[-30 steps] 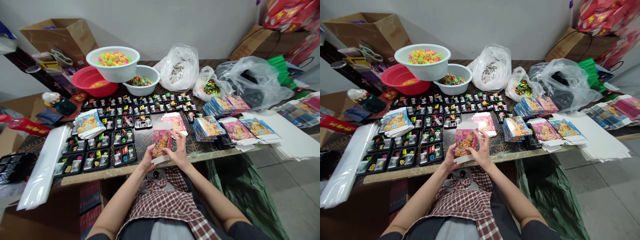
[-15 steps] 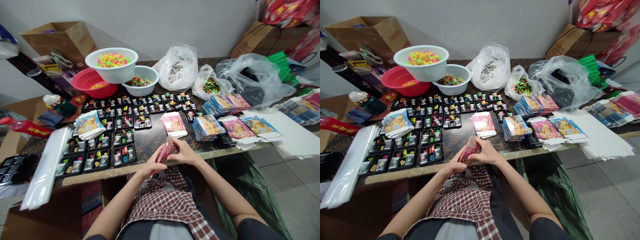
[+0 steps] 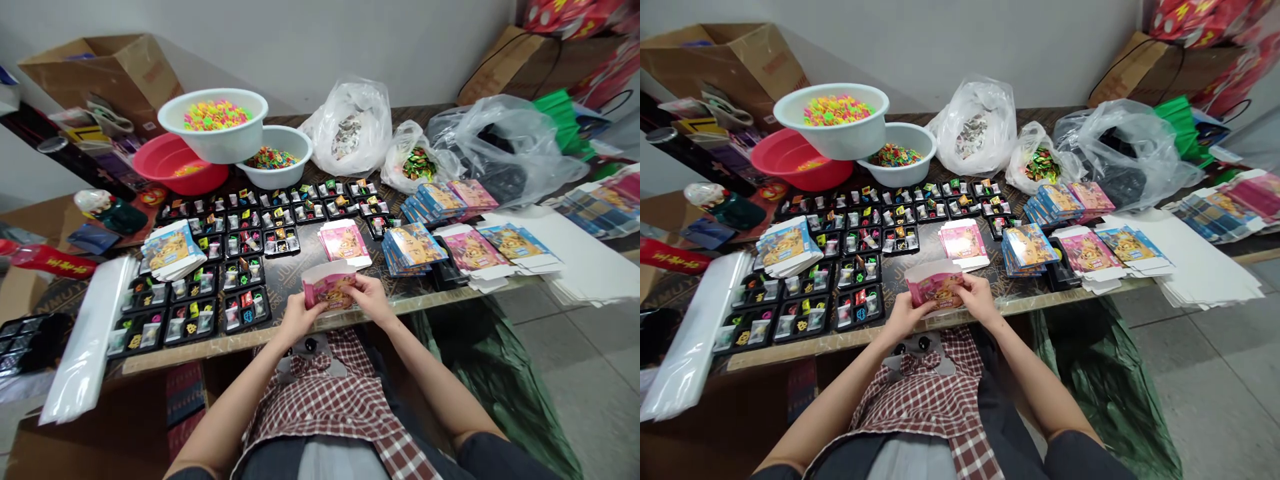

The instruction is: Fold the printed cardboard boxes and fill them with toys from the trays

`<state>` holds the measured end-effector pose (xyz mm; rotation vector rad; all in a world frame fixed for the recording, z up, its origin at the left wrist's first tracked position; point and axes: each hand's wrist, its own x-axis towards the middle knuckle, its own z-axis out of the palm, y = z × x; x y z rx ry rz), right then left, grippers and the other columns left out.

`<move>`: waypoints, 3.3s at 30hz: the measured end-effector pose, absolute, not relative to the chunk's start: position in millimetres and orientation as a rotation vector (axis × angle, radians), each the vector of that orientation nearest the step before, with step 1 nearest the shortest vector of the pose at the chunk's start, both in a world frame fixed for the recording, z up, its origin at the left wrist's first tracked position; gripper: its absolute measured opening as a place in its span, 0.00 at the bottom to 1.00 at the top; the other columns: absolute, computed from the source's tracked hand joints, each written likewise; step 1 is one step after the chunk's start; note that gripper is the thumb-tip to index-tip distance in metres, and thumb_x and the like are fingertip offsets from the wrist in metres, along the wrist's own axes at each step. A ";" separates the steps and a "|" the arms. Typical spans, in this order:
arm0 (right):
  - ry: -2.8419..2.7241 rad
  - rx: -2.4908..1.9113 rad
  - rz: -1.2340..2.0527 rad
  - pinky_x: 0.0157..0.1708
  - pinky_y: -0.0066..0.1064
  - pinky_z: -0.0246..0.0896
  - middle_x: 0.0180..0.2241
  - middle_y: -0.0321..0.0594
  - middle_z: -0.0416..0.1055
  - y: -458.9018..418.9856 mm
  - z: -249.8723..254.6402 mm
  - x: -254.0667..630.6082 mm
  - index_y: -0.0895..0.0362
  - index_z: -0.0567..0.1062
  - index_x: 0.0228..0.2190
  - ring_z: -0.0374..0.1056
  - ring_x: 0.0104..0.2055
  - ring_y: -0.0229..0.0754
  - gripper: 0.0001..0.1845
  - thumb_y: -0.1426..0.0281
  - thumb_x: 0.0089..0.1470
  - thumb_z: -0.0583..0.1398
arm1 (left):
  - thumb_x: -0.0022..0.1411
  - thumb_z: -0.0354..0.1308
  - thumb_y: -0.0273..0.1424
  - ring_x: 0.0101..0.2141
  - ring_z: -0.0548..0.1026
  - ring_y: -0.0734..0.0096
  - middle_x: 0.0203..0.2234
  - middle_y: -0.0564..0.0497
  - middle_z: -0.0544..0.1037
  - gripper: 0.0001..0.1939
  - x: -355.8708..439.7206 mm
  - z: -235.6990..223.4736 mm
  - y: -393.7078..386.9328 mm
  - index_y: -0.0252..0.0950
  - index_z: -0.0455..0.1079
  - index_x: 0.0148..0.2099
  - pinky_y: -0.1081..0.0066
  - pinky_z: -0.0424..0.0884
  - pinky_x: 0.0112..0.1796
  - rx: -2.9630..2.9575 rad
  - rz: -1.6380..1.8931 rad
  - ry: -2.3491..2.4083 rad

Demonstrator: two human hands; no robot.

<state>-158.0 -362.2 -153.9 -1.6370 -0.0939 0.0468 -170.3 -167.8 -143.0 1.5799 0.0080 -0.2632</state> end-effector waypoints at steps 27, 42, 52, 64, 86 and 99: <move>0.014 -1.545 -0.444 0.45 0.40 0.69 0.35 0.40 0.79 -325.8 -148.3 -167.4 0.52 0.78 0.32 0.75 0.39 0.46 0.07 0.62 0.53 0.64 | 0.52 0.66 0.36 0.37 0.80 0.62 0.33 0.47 0.83 0.09 -168.1 -133.3 -184.2 0.37 0.77 0.33 0.58 0.73 0.50 1.414 0.113 0.019; -0.339 -1.820 -0.245 0.54 0.45 0.68 0.48 0.41 0.78 -360.6 -156.0 -164.7 0.49 0.81 0.37 0.75 0.50 0.49 0.10 0.61 0.54 0.64 | 0.63 0.58 0.28 0.42 0.82 0.66 0.40 0.47 0.83 0.04 -157.0 -161.0 -141.2 0.39 0.75 0.36 0.54 0.72 0.55 1.914 0.516 -0.726; -0.100 -2.142 -0.709 0.59 0.45 0.62 0.53 0.46 0.71 -421.7 -148.1 -179.5 0.50 0.76 0.50 0.66 0.56 0.51 0.21 0.60 0.54 0.65 | 0.68 0.49 0.26 0.34 0.76 0.65 0.34 0.46 0.78 0.13 -140.8 -122.3 -173.7 0.36 0.72 0.49 0.68 0.71 0.36 2.321 0.453 -0.881; 0.507 -2.396 -0.386 0.46 0.41 0.64 0.37 0.43 0.68 -631.6 -170.8 -176.8 0.55 0.82 0.32 0.66 0.43 0.48 0.09 0.65 0.48 0.66 | 0.65 0.54 0.27 0.31 0.72 0.65 0.33 0.46 0.76 0.13 -145.5 -129.7 -188.9 0.40 0.75 0.49 0.69 0.66 0.32 2.369 0.615 -1.018; 0.772 -1.974 -0.665 0.43 0.37 0.61 0.26 0.37 0.70 -604.7 -203.1 -193.0 0.55 0.70 0.18 0.64 0.34 0.42 0.10 0.64 0.42 0.63 | 0.66 0.51 0.28 0.32 0.72 0.66 0.35 0.46 0.74 0.16 -144.6 -136.7 -180.2 0.43 0.75 0.51 0.67 0.70 0.34 2.284 0.495 -0.817; 0.226 -1.319 0.131 0.19 0.28 0.35 0.14 0.24 0.51 -415.6 -142.2 -212.8 0.57 0.79 0.40 0.42 0.16 0.30 0.22 0.54 0.49 0.66 | 0.67 0.47 0.21 0.39 0.73 0.66 0.39 0.46 0.74 0.19 -154.6 -140.0 -178.2 0.36 0.60 0.59 0.66 0.71 0.40 2.220 0.521 -0.912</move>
